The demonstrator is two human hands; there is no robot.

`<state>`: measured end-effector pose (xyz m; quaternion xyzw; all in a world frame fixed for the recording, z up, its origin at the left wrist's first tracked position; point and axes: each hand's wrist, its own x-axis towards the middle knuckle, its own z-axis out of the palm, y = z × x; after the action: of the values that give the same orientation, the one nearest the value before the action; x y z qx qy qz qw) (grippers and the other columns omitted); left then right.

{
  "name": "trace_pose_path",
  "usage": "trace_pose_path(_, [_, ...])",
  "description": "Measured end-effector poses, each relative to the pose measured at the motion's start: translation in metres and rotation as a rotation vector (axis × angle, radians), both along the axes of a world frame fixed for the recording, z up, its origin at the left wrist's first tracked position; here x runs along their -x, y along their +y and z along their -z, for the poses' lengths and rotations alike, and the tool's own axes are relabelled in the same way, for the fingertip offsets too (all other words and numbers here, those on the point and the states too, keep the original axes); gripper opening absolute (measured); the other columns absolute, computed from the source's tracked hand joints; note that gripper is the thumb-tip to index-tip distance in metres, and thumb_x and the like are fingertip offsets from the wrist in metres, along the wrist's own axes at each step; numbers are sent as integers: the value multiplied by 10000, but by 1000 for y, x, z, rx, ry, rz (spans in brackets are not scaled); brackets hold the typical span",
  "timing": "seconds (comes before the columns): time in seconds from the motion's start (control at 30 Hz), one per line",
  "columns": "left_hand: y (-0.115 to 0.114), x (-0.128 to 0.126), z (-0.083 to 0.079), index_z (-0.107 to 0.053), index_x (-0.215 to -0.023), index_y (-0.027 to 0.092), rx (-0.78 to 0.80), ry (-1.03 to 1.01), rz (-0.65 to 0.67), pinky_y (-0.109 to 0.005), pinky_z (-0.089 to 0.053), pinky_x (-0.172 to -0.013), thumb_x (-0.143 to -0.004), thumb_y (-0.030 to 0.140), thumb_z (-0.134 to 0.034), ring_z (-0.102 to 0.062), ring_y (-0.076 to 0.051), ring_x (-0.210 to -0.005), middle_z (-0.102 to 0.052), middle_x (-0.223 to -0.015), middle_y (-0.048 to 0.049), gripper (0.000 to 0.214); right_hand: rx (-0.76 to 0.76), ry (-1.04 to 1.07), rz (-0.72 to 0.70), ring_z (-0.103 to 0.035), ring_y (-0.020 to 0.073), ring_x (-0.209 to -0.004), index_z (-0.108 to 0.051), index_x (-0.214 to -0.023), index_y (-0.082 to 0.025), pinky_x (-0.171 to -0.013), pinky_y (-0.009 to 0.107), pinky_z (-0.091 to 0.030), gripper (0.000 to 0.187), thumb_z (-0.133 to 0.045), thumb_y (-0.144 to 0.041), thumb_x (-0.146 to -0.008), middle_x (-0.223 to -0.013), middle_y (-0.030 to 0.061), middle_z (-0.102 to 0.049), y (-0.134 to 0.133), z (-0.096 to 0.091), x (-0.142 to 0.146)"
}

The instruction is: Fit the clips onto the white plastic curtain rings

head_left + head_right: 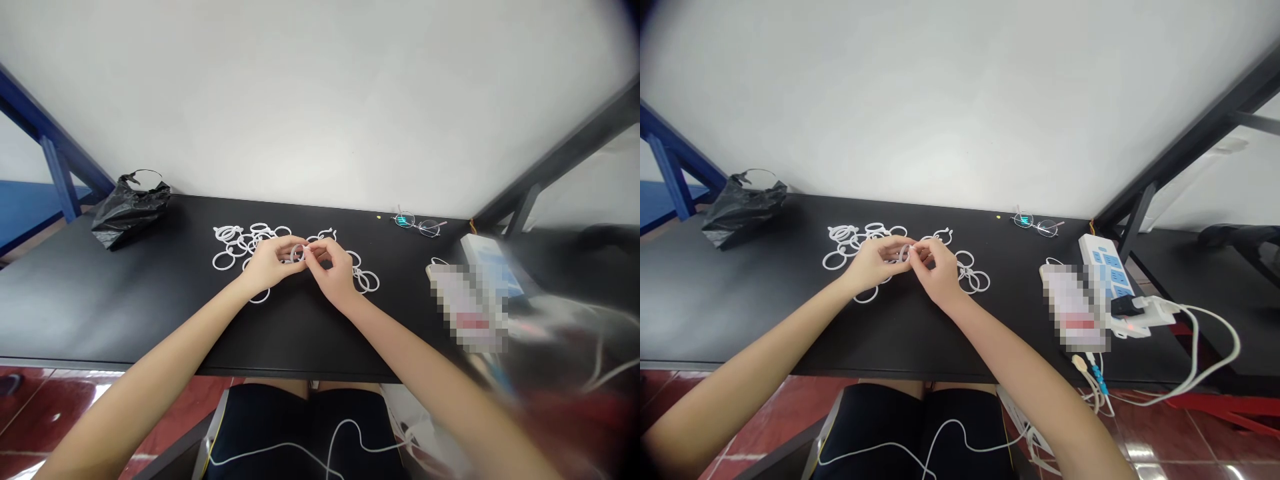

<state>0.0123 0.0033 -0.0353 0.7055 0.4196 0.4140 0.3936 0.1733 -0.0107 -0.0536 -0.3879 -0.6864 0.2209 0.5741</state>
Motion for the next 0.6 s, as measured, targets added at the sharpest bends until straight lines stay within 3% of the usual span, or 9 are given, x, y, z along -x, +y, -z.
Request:
trace_pose_path(0.23, [-6,-1,0,-710,-987,180,-195,199,-78,-219,-542,-620,-766,314,-685,-623,-119,-582,-686,-689,12,259,50,24,-76,-660,143,-775,-606,-920,-210,-684,270,-561,97,-551,-289,-927,-872,27,-666,2,4,-1])
trace_pose_path(0.47, [-4,1,1,-716,-952,175,-154,197,-42,-215,-524,-639,-766,319,-684,-586,-101,-571,-658,-663,25,238,85,66,-183,-653,143,-769,-594,-879,-224,-734,291,-553,99,-552,-294,-935,-839,10,-645,4,3,-2])
trace_pose_path(0.6, [-4,0,0,-709,-933,175,-191,237,-59,-208,-475,-574,-772,310,-675,-525,-89,-516,-616,-605,40,213,102,71,-185,-660,148,-778,-592,-887,-231,-743,300,-557,116,-545,-322,-940,-847,11,-652,3,4,-1])
